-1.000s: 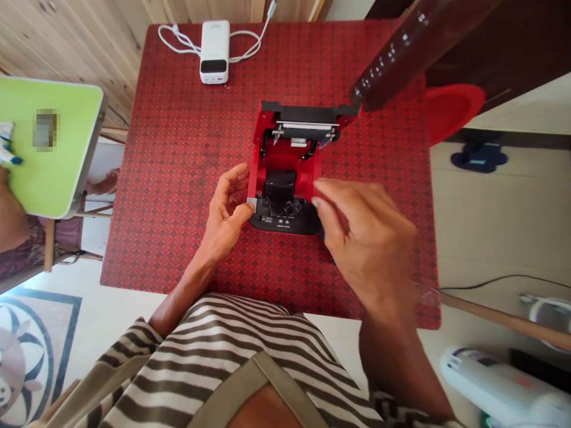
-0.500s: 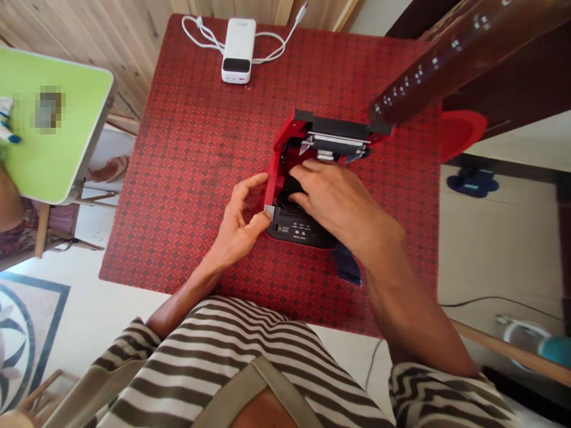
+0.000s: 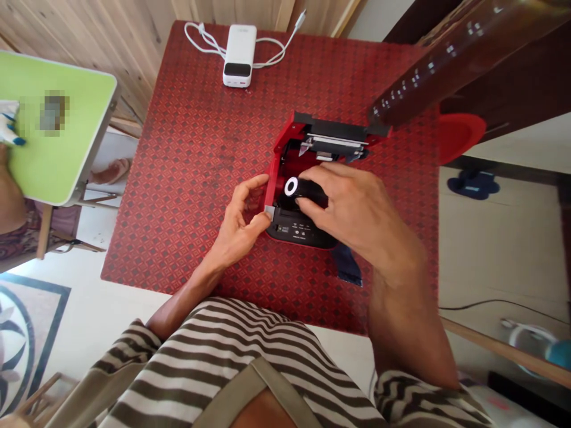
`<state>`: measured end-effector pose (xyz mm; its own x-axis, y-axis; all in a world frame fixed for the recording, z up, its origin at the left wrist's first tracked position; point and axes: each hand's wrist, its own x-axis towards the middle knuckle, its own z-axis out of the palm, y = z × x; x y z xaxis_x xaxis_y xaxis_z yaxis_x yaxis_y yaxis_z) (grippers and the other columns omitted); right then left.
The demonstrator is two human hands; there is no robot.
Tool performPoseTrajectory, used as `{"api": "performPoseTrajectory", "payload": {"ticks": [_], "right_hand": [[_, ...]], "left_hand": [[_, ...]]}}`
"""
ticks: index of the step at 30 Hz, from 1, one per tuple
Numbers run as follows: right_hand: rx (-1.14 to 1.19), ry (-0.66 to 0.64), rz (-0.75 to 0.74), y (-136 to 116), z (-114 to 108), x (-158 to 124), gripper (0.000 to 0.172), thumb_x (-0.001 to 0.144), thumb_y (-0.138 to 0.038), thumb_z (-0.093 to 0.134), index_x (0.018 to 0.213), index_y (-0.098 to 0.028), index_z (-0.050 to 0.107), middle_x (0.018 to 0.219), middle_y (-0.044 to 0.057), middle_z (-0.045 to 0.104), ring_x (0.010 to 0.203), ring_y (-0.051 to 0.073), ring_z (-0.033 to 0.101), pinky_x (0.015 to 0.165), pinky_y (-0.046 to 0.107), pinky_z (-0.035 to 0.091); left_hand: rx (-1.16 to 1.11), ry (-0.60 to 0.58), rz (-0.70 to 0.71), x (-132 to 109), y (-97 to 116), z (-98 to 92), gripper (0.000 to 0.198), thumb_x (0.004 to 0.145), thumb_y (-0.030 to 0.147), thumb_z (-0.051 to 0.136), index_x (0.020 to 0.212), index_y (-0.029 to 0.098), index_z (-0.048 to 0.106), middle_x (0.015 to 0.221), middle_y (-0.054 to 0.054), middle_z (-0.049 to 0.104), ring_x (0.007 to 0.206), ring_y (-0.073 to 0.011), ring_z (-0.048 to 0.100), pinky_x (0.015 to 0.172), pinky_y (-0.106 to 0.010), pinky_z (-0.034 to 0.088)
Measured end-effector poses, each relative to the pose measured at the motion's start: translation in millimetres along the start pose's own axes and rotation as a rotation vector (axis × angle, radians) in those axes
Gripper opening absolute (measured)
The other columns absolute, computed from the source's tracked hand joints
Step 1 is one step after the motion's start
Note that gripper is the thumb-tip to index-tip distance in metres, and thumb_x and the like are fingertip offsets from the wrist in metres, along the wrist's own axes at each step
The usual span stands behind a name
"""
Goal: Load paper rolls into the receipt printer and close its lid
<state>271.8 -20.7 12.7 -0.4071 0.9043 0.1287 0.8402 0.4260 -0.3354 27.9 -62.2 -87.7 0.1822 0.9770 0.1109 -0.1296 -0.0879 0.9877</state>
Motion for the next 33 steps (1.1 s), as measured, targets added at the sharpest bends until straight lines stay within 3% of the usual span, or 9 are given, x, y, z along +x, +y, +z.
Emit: {"api": "performPoseTrajectory", "payload": {"ticks": [6, 10, 12, 15, 20, 24, 27, 31, 33], "right_hand": [[0.462, 0.321, 0.115, 12, -28, -48, 0.026, 0.102, -0.034, 0.097, 0.128, -0.038, 0.094, 0.123, 0.002, 0.095, 0.108, 0.032, 0.089, 0.103, 0.053, 0.073], [0.718, 0.721, 0.375, 61, 1, -62, 0.039, 0.086, -0.061, 0.112, 0.110, -0.037, 0.093, 0.105, 0.002, 0.089, 0.096, 0.029, 0.080, 0.093, 0.051, 0.070], [0.791, 0.807, 0.503, 86, 27, -63, 0.052, 0.081, -0.076, 0.110, 0.105, -0.036, 0.088, 0.097, 0.002, 0.085, 0.089, 0.028, 0.076, 0.094, 0.053, 0.071], [0.794, 0.782, 0.555, 107, 62, -60, 0.051, 0.082, -0.073, 0.107, 0.109, -0.034, 0.087, 0.102, 0.003, 0.086, 0.097, 0.029, 0.080, 0.098, 0.056, 0.073], [0.709, 0.597, 0.536, 101, 88, -63, 0.038, 0.086, -0.051, 0.100, 0.117, -0.033, 0.089, 0.111, 0.003, 0.093, 0.101, 0.031, 0.087, 0.095, 0.051, 0.074], [0.577, 0.482, 0.508, 94, 92, -66, 0.034, 0.092, -0.040, 0.093, 0.125, -0.033, 0.092, 0.118, 0.004, 0.097, 0.095, 0.029, 0.087, 0.090, 0.048, 0.074], [0.544, 0.436, 0.480, 95, 92, -67, 0.036, 0.097, -0.038, 0.091, 0.133, -0.033, 0.091, 0.127, 0.006, 0.098, 0.103, 0.030, 0.090, 0.096, 0.051, 0.076], [0.611, 0.471, 0.497, 97, 86, -86, 0.062, 0.091, -0.034, 0.098, 0.152, -0.037, 0.086, 0.145, 0.009, 0.095, 0.124, 0.036, 0.092, 0.105, 0.060, 0.079], [0.632, 0.482, 0.555, 95, 78, -106, 0.058, 0.092, -0.035, 0.099, 0.149, -0.038, 0.088, 0.141, 0.009, 0.096, 0.123, 0.037, 0.092, 0.106, 0.060, 0.079]], "left_hand": [[-0.011, -0.018, -0.004, 1, 2, -6.4, 0.073, 0.113, 0.068, 0.095, 0.173, 0.036, 0.069, 0.167, -0.012, 0.086, 0.156, -0.0374, 0.083, 0.131, -0.056, 0.071], [-0.036, -0.009, 0.025, 2, -1, -8.3, 0.070, 0.114, 0.071, 0.096, 0.172, 0.039, 0.074, 0.165, -0.010, 0.087, 0.152, -0.0355, 0.084, 0.124, -0.051, 0.074], [-0.045, -0.007, 0.043, 3, -3, -9.2, 0.069, 0.114, 0.071, 0.097, 0.172, 0.041, 0.075, 0.162, -0.008, 0.088, 0.149, -0.0341, 0.085, 0.121, -0.049, 0.074], [-0.048, -0.012, 0.060, 3, -5, -11.2, 0.069, 0.113, 0.071, 0.098, 0.173, 0.043, 0.077, 0.163, -0.008, 0.087, 0.149, -0.0337, 0.085, 0.121, -0.049, 0.074], [0.023, 0.016, 0.024, 3, -6, -15.0, 0.072, 0.111, 0.071, 0.099, 0.173, 0.043, 0.077, 0.164, -0.008, 0.086, 0.157, -0.0366, 0.081, 0.124, -0.051, 0.072], [0.027, 0.004, 0.043, 3, -9, -17.7, 0.071, 0.112, 0.072, 0.098, 0.173, 0.044, 0.076, 0.164, -0.008, 0.086, 0.156, -0.0371, 0.081, 0.121, -0.052, 0.073], [0.021, -0.009, 0.068, 4, -10, -19.0, 0.069, 0.113, 0.071, 0.097, 0.174, 0.046, 0.077, 0.164, -0.007, 0.086, 0.154, -0.0361, 0.082, 0.118, -0.051, 0.074], [0.022, 0.006, 0.084, 5, -11, -18.4, 0.067, 0.113, 0.070, 0.098, 0.173, 0.047, 0.079, 0.163, -0.006, 0.087, 0.154, -0.0350, 0.083, 0.120, -0.050, 0.074], [0.015, 0.013, 0.083, 5, -10, -16.9, 0.066, 0.113, 0.070, 0.099, 0.172, 0.047, 0.080, 0.163, -0.005, 0.087, 0.154, -0.0352, 0.082, 0.122, -0.051, 0.074]]}}
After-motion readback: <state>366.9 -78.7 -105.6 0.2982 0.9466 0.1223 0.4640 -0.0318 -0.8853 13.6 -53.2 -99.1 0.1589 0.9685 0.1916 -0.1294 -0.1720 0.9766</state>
